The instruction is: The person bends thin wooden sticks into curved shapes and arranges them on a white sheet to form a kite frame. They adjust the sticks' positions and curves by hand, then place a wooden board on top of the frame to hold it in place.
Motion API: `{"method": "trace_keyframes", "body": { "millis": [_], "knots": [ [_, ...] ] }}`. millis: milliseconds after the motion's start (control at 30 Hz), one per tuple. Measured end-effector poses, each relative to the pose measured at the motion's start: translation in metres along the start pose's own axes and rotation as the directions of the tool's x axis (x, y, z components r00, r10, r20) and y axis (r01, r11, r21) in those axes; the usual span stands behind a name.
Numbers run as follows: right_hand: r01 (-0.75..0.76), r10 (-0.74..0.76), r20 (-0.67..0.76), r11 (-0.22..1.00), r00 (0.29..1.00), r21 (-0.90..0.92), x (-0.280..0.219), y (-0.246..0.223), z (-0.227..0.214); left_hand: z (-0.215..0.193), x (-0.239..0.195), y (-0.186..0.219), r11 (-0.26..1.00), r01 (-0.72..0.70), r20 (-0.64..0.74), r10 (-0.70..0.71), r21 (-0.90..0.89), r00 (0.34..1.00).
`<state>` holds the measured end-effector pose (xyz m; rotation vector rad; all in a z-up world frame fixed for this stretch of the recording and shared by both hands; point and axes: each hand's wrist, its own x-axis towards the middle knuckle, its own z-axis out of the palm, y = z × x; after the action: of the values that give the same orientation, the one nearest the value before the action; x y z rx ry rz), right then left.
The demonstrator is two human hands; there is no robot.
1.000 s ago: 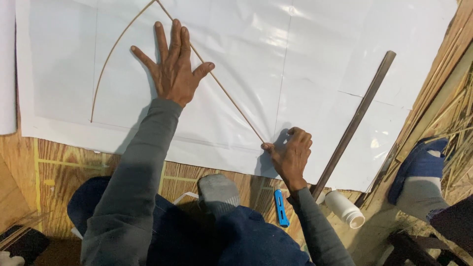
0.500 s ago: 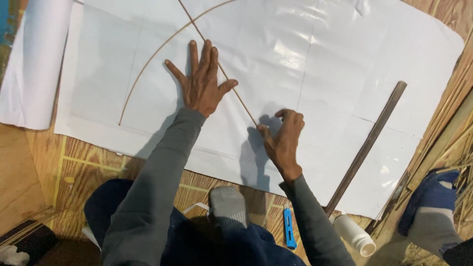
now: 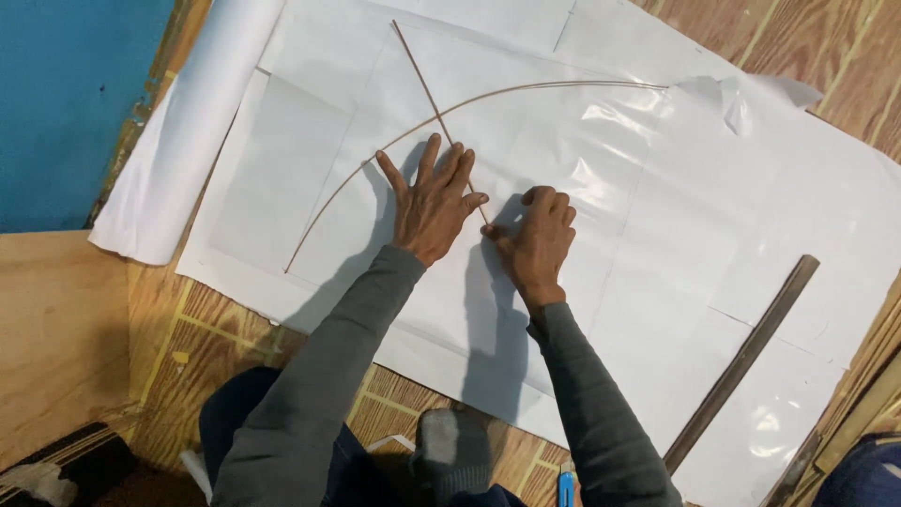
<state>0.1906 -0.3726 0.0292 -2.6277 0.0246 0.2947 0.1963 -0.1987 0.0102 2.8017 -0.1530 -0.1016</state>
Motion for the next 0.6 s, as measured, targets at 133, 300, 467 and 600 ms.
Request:
{"method": "trace_keyframes", "body": {
  "millis": [133,300,467,600],
  "knots": [
    [-0.041,0.042,0.066,0.999,0.997,-0.019,0.000,-0.005,-0.007,-0.011,0.025,-0.019,0.997,0.052,0.004,-0.052,-0.059,0.999],
    [0.017,-0.015,-0.080,1.000,0.997,0.023,0.003,0.010,0.013,0.005,0.060,-0.056,0.989,0.103,-0.055,-0.097,0.105,0.994],
    [-0.001,0.003,-0.056,1.000,0.998,0.027,0.004,0.012,0.014,0.012,0.076,-0.079,0.982,0.066,-0.079,-0.053,0.176,0.995],
    [0.040,-0.038,-0.083,0.999,0.996,0.022,0.003,0.016,0.016,-0.004,0.090,-0.086,0.974,0.064,0.000,-0.066,0.219,0.998]
  ]
}}
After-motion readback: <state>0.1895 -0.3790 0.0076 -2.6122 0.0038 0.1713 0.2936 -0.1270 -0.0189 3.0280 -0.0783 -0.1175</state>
